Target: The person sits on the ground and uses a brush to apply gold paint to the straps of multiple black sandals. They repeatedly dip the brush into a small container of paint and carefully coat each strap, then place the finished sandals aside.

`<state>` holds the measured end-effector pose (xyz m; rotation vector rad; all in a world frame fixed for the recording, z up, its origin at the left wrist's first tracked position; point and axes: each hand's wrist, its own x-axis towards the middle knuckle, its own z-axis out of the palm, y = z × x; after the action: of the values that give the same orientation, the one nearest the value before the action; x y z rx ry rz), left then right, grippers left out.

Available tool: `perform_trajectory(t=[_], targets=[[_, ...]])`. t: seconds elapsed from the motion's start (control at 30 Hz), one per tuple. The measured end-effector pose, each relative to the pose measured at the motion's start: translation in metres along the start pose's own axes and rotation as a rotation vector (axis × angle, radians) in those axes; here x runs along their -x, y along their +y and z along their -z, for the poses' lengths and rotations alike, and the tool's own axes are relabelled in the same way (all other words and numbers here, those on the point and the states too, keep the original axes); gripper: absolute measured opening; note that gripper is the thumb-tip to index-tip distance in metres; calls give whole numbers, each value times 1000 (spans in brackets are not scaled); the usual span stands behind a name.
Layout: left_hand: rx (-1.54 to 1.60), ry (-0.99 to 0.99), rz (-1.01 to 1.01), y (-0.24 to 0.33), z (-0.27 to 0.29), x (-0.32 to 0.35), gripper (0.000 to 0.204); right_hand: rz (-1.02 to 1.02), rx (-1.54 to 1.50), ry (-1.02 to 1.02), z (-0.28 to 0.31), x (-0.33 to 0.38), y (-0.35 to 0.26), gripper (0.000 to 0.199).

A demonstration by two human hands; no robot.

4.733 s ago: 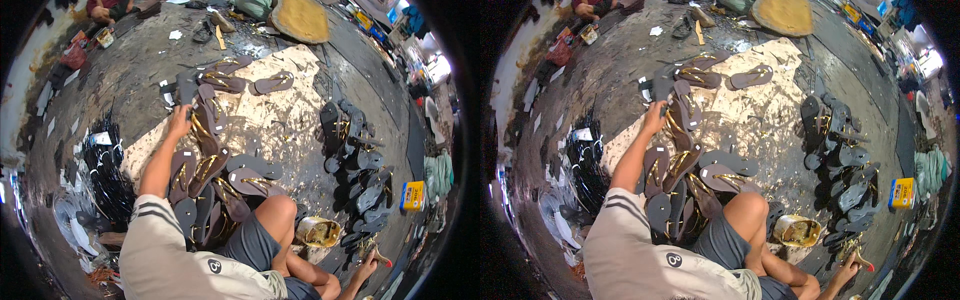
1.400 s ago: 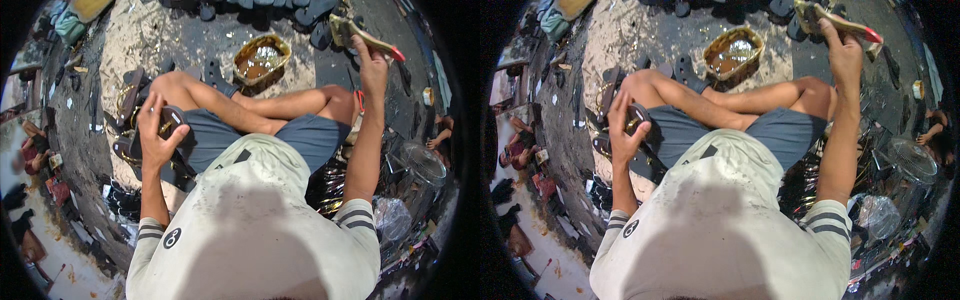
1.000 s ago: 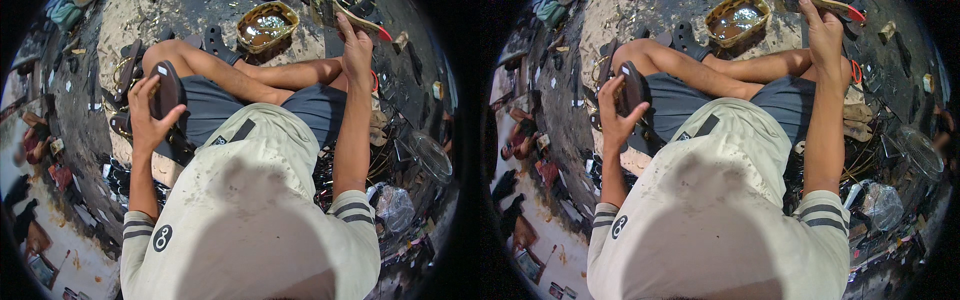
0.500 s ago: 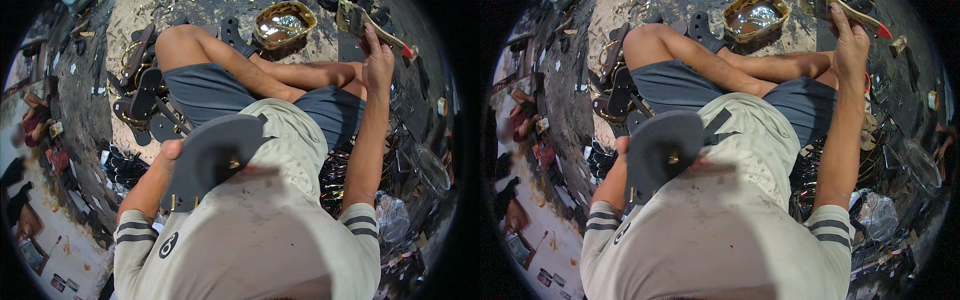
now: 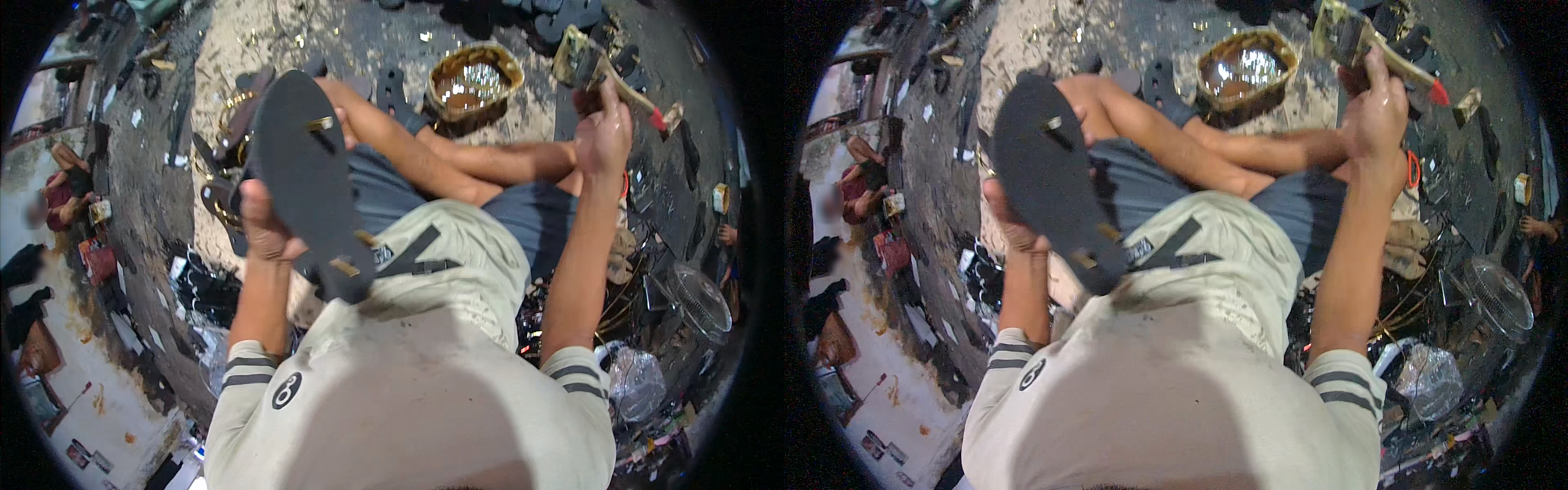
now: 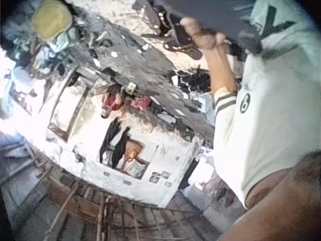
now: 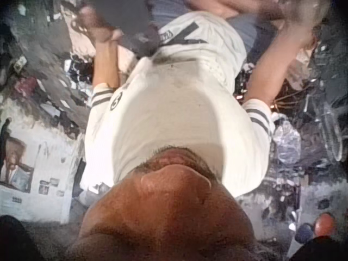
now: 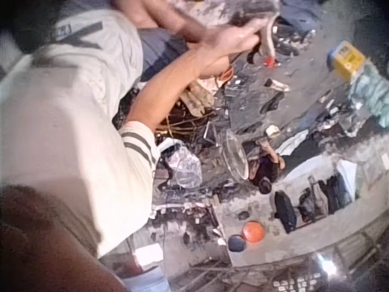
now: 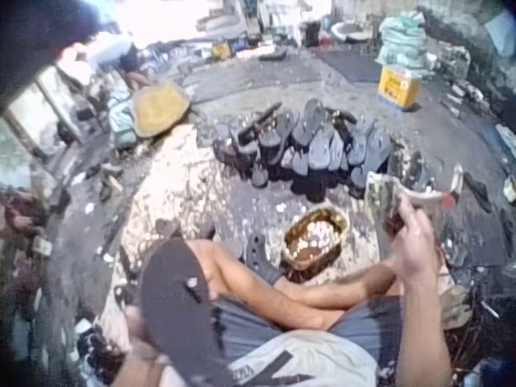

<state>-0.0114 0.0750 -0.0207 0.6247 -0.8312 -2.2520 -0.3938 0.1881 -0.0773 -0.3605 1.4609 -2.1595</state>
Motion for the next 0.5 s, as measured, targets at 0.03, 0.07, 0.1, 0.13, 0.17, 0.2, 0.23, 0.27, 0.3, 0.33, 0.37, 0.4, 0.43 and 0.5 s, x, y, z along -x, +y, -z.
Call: perform_trajectory(t=[0.03, 0.07, 0.1, 0.13, 0.17, 0.2, 0.23, 0.27, 0.3, 0.33, 0.37, 0.4, 0.43, 0.5], targets=[[-15, 16, 6, -9, -2, -14, 108, -1, -112, 25, -10, 3, -2, 20], [-27, 35, 8, -17, -6, -27, 106, -3, -157, 33, -22, 10, 2, 20], [76, -11, -5, -27, -20, -41, 95, 2, -199, 45, -37, 17, 5, 19], [34, -40, -29, -31, -30, -51, 86, -11, -186, 22, -55, 29, 4, 20], [81, -17, 33, -37, -27, -57, 84, -34, -173, 7, -74, 45, 1, 20], [132, 3, 90, -52, -13, -64, 82, -83, 9, -37, -86, 60, -5, 23], [179, 31, 161, -61, -8, -70, 81, -24, 49, -139, -99, 71, -4, 24], [181, 28, 137, -63, -19, -72, 79, -168, -144, -229, -117, 89, -12, 24], [184, 18, 110, -66, -36, -75, 77, -41, 167, -335, -116, 94, 5, 26], [187, 16, 87, -68, -47, -76, 75, 189, 402, -382, -115, 93, 28, 31], [214, 15, 77, -71, -48, -72, 75, 228, 449, -319, -119, 89, 25, 30], [241, 16, 66, -74, -47, -69, 75, 261, 436, -328, -124, 86, 23, 28], [268, 22, 56, -77, -44, -64, 76, 288, 422, -338, -129, 84, 20, 25], [293, -55, 60, -80, -33, -61, 76, 360, 463, -360, -129, 70, 16, 27]])
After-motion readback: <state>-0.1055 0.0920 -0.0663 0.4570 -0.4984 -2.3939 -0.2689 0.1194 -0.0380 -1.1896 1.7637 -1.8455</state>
